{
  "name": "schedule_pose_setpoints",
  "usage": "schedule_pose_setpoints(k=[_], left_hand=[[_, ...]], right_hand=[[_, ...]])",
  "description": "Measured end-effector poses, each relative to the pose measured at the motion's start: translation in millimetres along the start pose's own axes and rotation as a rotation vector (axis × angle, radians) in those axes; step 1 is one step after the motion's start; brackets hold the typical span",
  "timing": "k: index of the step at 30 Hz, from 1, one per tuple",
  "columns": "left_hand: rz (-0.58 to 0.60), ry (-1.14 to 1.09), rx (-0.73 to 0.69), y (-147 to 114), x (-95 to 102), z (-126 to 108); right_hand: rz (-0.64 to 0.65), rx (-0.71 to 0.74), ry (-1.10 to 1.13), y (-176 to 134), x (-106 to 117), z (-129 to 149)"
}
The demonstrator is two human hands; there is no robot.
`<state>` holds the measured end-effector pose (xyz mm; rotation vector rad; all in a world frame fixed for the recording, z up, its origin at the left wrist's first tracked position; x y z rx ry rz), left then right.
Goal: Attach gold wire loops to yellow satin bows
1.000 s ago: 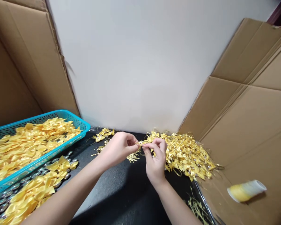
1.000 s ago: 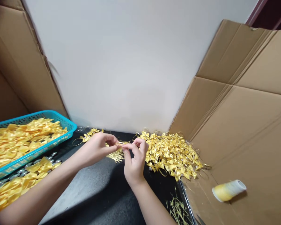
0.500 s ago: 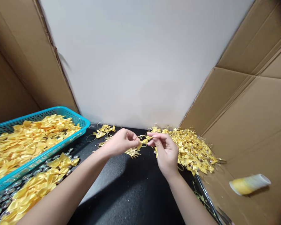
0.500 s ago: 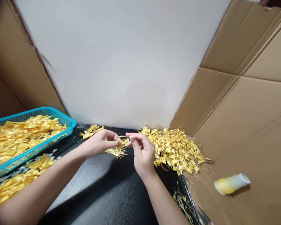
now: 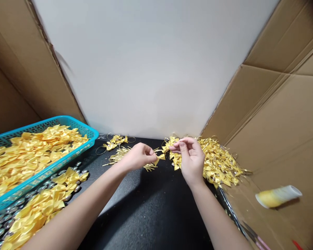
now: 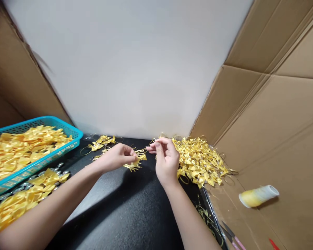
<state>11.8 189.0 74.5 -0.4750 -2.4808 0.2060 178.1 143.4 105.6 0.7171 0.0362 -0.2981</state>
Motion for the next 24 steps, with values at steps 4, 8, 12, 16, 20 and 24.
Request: schedule_pose_setpoints(k=[4,8,12,16,20,24], left_hand=[[0.009,0.021,0.035,4.6,-3.7,7.1],[0.071,-0.032,0.045,10.1,-10.1,12.7],[0.106,-0.072,0.076,13.2,-13.5,16.0],[0.148,-0.077,0.089,13.4,-17.5,16.7],[0.201,-0.061,0.097,13.5,-24.5,19.9],[0.251,-0.052,0.091,13.0,-30.7,22.2]], right_hand=[[0.003,0.007,-0.011,-0.5,-0.2,-4.3],[0.065,-0.016,-0.010,1.6,-1.5,-9.5],[0.104,-0.064,-0.028,2.5,-1.6,-16.5],[0.131,-0.110,-0.016,1.6,-4.1,-20.2],[0.237,-0.211,0.084,-0.7,-12.4,-18.6],[0.527,-0.354,0.236,-12.7,-31.9,-11.6]])
Point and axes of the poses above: each hand's wrist, its own y-axis towards the middle knuckle, its own x-axis out of the back of the hand, z = x × y, the point moved 6 cm from there along y, towards the middle knuckle, and after that the axes turned 8 degrees about x, right-handed, at the moved point
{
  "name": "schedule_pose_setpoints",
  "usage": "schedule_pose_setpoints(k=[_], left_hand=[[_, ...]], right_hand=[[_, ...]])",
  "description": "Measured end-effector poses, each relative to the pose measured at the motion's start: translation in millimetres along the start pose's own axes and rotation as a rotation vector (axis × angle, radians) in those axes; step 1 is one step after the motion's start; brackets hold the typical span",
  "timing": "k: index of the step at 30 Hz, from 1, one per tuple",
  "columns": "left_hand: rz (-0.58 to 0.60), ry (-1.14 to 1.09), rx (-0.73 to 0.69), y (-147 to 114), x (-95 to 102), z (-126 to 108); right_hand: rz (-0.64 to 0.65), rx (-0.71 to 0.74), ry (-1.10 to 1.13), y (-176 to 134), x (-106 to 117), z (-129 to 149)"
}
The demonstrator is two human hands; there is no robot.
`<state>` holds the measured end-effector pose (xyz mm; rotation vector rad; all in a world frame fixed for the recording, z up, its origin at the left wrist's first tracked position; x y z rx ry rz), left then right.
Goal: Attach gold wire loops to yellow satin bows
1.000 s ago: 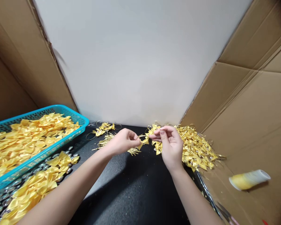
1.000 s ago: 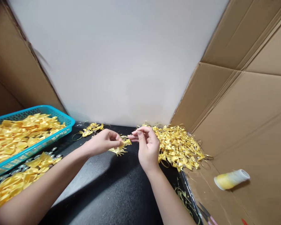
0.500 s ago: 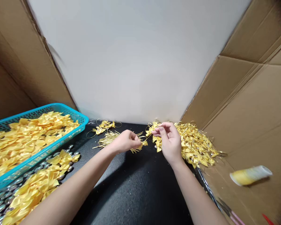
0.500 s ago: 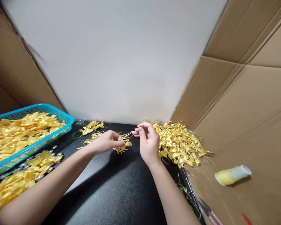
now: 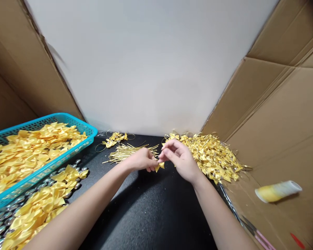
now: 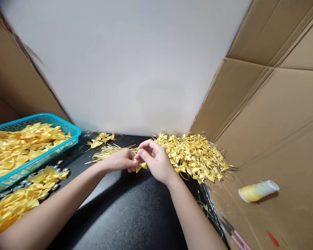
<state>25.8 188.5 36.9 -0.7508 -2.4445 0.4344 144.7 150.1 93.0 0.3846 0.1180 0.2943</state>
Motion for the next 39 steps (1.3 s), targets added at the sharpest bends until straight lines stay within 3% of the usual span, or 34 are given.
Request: schedule_pose_setpoints(k=[3,5,10,19,28,35,39], left_hand=[[0.052,0.007,-0.039,-1.1,-3.3,-2.1],[0.067,-0.001,-0.050,-1.6,-3.4,-3.0],[0.054,-0.036,-0.014,2.2,-0.5,1.6],[0.031,-0.021,-0.010,6.7,1.5,5.9],[0.046,0.054,0.057,15.8,-3.3,18.5],[0.101,0.147,0.048,8.8,-10.1,13.9],[0.001,0.211,0.048,6.6,-2.8,12.5]], right_hand=[[0.234,-0.134,0.072,-4.8,-16.1,-8.4],[0.280,-0.188,0.106,-6.1,-17.1,-16.0],[0.176,-0.196,0.220,-1.9,-3.8,-28.0],[0.111,-0.236,0.256,-1.0,0.9,-35.5],[0.017,-0.089,-0.024,3.4,6.7,-15.4],[0.051,-0.068,-0.283,0.1,8.0,-7.8],[0.080,-0.107,-0.347,-0.7,7.8,-10.6]])
Point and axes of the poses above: each hand's wrist, its own y-axis towards the middle knuckle, its own x-axis out of the back of the hand, z = x × y, the point moved 6 cm from there along y, towards the middle knuckle, and after that the axes turned 8 degrees about x, right-handed, at the moved point
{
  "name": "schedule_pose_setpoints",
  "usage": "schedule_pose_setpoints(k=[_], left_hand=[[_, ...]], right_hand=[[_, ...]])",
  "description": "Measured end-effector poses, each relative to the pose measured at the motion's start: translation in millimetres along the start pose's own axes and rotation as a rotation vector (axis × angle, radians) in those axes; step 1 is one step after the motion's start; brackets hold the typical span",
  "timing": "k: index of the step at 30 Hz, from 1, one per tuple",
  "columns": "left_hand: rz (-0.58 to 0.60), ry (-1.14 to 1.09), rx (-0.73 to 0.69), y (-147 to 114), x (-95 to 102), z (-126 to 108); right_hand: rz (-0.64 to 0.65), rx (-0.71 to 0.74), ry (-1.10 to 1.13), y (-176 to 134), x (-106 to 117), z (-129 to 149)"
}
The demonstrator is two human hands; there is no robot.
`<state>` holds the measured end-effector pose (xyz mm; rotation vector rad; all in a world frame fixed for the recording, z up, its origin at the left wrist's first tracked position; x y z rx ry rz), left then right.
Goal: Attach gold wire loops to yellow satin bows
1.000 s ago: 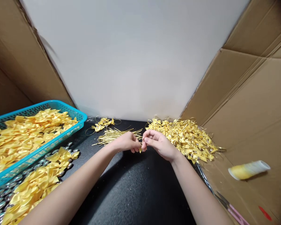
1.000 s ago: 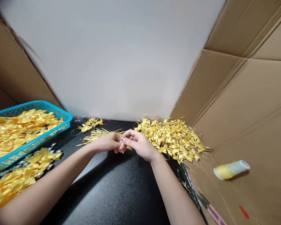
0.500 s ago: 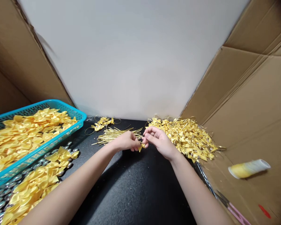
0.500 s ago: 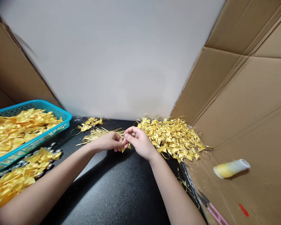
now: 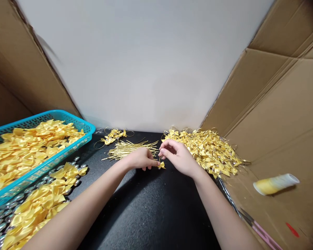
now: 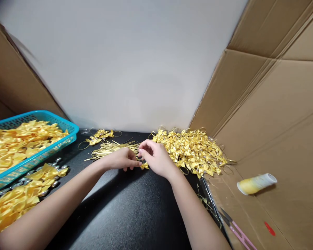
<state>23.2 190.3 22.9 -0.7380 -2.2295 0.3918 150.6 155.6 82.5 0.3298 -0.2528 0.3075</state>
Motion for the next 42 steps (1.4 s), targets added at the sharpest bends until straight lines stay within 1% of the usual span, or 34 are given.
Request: schedule_pose_setpoints(k=[4,6,7,9,11,12,14,15,17,19,20,22,25,28,31,33,35,37,39,40,42], left_hand=[[-0.187,0.023,-0.013,-4.8,18.4,-2.6],[-0.246,0.040,-0.084,-10.3,25.8,-10.2],[-0.248,0.031,-0.139,-13.0,27.6,-15.1],[-0.184,-0.026,-0.277,-17.7,25.9,-25.3],[-0.056,-0.120,-0.393,-19.2,19.2,-31.7],[0.010,-0.177,-0.417,-17.9,15.1,-32.0],[0.100,-0.332,-0.393,-11.0,8.8,-27.3],[0.112,-0.439,-0.353,-5.8,7.3,-23.0],[0.076,-0.719,-0.268,4.9,7.6,-13.1],[0.038,-0.978,-0.177,13.7,6.8,-4.0],[0.021,-1.066,-0.136,16.8,5.8,-0.5],[-0.018,-1.132,-0.081,20.4,4.7,3.8],[-0.087,-1.052,-0.088,20.1,6.3,5.1],[-0.125,-0.857,-0.149,15.6,7.2,1.4],[-0.102,-0.663,-0.248,9.9,4.5,-7.0],[-0.086,-0.589,-0.286,7.6,1.8,-10.5],[-0.107,-0.549,-0.287,7.4,0.9,-10.8],[-0.147,-0.548,-0.295,7.5,1.9,-10.5],[-0.160,-0.571,-0.320,7.5,2.7,-11.2],[-0.161,-0.584,-0.328,7.5,3.1,-11.5],[-0.165,-0.589,-0.330,7.2,3.9,-11.6]], right_hand=[[-0.009,0.013,-0.108,0.7,2.0,0.1],[-0.026,0.036,-0.135,1.6,2.5,-0.4],[-0.036,0.055,-0.133,2.3,2.2,-1.2],[-0.064,0.091,-0.098,4.1,1.0,-5.3],[-0.110,0.106,-0.029,6.1,0.2,-13.9],[-0.144,0.101,0.008,7.0,0.4,-19.7],[-0.220,0.078,0.061,8.1,2.0,-32.5],[-0.255,0.068,0.070,8.3,3.2,-38.2],[-0.296,0.059,0.050,8.2,5.0,-46.9],[-0.292,0.068,-0.004,8.0,5.7,-50.7],[-0.280,0.080,-0.042,7.8,6.0,-50.6],[-0.252,0.118,-0.120,7.4,6.6,-46.9],[-0.221,0.187,-0.203,7.0,8.3,-37.4],[-0.224,0.237,-0.240,6.4,11.1,-29.8],[-0.234,0.252,-0.273,5.7,11.9,-28.2],[-0.223,0.246,-0.278,5.5,10.3,-30.0],[-0.211,0.216,-0.259,5.8,8.9,-33.8],[-0.217,0.147,-0.217,6.3,9.9,-39.5],[-0.210,0.075,-0.167,6.9,11.7,-45.2],[-0.186,0.050,-0.142,7.5,11.8,-47.3],[-0.097,0.018,-0.083,8.9,10.0,-50.5]])
Point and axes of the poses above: each hand's wrist, its own y-axis towards the middle knuckle, its own x-axis out of the back of the hand, z = x × y, the point moved 6 cm from there along y, towards the middle knuckle, and after that the axes turned 8 degrees about x, right-handed, at the moved point
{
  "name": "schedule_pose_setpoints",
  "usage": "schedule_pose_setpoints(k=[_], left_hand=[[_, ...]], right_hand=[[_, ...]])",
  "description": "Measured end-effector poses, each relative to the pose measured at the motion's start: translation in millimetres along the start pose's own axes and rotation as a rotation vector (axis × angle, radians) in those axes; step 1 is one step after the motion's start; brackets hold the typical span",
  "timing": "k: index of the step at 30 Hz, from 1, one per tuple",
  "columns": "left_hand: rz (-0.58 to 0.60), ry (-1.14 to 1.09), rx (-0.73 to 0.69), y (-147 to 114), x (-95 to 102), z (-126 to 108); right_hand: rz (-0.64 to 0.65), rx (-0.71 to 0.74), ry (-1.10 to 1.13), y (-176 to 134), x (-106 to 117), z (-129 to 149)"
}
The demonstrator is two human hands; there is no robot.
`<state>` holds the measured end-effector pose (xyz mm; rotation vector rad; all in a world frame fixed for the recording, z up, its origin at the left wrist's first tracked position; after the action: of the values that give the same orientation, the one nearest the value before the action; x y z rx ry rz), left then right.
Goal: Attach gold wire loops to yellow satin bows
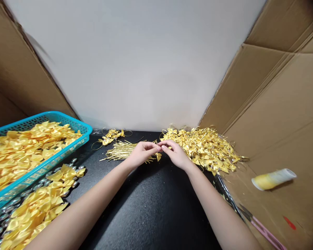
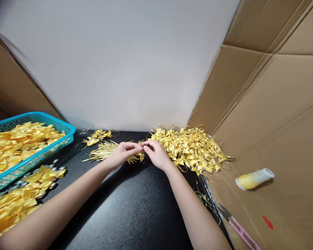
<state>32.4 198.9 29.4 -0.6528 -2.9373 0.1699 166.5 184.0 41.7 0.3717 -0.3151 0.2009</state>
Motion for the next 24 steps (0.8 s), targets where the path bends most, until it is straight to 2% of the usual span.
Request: schedule_pose_setpoints(k=[4,13,16,24], left_hand=[[0.020,0.051,-0.007,-0.9,-1.0,-1.5],[0.131,0.155,-0.012,0.0,-3.4,2.2],[0.156,0.183,-0.035,2.2,-0.8,4.0],[0.138,0.429,-0.205,5.5,2.4,4.4]], right_hand=[[0.118,-0.062,0.117,-0.1,-2.5,-6.1],[0.266,-0.042,0.036,-4.9,-5.0,-16.3],[0.218,0.003,-0.034,-3.6,-4.1,-16.0],[0.086,0.152,-0.206,-2.0,-3.3,-4.4]])
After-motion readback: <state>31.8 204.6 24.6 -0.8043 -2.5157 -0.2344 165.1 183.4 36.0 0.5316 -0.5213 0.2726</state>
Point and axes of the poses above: each hand's wrist, its own y-axis towards the middle knuckle, its own x-axis out of the back of the hand, z = x × y, the point moved 6 cm from there along y, towards the middle knuckle, and after that the axes turned 8 degrees about x, right-handed, at the moved point
